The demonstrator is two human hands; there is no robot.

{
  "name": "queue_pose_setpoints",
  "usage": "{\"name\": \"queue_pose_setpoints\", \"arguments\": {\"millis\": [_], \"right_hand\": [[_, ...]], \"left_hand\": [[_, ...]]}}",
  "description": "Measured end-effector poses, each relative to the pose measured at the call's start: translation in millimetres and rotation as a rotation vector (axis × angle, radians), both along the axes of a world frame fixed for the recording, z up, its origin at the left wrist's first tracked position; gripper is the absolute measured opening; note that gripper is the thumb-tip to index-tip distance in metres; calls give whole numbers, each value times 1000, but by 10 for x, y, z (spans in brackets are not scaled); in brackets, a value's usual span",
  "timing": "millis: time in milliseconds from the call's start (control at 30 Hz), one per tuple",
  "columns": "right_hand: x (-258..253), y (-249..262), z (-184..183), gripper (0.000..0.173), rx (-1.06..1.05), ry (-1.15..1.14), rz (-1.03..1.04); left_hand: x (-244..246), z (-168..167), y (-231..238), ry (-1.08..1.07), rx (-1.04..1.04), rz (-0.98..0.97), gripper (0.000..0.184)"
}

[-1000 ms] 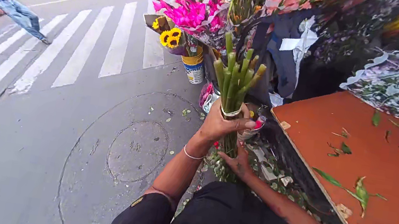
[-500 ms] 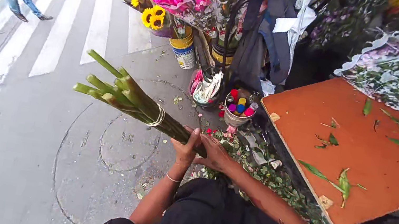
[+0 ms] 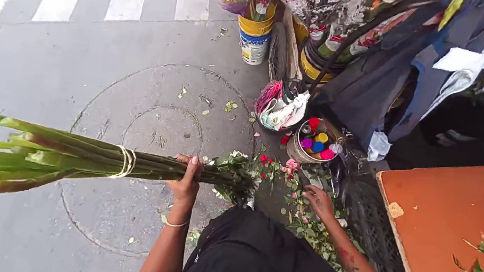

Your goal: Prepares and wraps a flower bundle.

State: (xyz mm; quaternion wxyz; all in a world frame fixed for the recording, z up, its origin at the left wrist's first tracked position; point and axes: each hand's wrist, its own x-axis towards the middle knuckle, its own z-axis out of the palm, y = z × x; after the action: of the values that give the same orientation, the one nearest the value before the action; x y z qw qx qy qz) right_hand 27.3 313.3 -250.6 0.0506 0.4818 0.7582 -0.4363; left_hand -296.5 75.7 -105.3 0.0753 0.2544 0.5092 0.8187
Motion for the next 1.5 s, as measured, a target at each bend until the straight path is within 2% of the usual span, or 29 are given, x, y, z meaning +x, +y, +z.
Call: {"name": "queue_pose_setpoints", "arguments": {"millis": [100,200,333,400,467,600,667,733,867,1033,1100,1167,1233,1300,1400,1500], "right_hand": [[-484,280,-123,28,111,-31,191],[-1073,671,-195,29,200,-30,391],[-2064,1474,-298,31,412,-35,589],[-2509,1909,-508,32,520,-54,686],[-3023,2294,-722,33,516,-109,818],[-3853,2662,-1206,36,494,-304,1051],[-4065,2748,-1438,36,522,-421,1085],[-4238,2808,-1518,35,485,-494,1132],[-4403,2859,-1322,31,450,-510,1384],[-4290,3035,-1231,27,456,-394,1465],[-4174,3031,-1066,28,423,-362,1395],[-3973,2924,-696,27,461,-230,1167],[-3671,2684,-196,25,609,7,893],[-3392,2286,339,22,831,258,741],[-3139,1495,1086,38,1150,555,752],[-3067,617,1787,40,1192,751,891]], "left_hand": [[-262,-66,-43,21,-64,42,15],[-403,-163,-99,3,-137,123,15],[-497,-387,-192,-16,-258,245,11],[-439,-463,-251,-36,-319,312,10],[-394,-501,-315,-56,-365,391,11],[-308,-687,-517,-76,-442,514,9],[-250,-786,-589,-91,-498,578,9],[-223,-823,-605,-116,-542,635,8],[-213,-810,-555,-180,-568,706,11],[-272,-712,-432,-200,-539,751,14],[-304,-633,-427,-186,-523,709,14],[-346,-555,-461,-155,-481,645,11],[-389,-465,-487,-137,-456,578,7],[-403,-345,-466,-132,-489,508,18],[-405,-151,-328,-12,-513,387,35],[-410,124,-258,260,-585,154,58]]}}
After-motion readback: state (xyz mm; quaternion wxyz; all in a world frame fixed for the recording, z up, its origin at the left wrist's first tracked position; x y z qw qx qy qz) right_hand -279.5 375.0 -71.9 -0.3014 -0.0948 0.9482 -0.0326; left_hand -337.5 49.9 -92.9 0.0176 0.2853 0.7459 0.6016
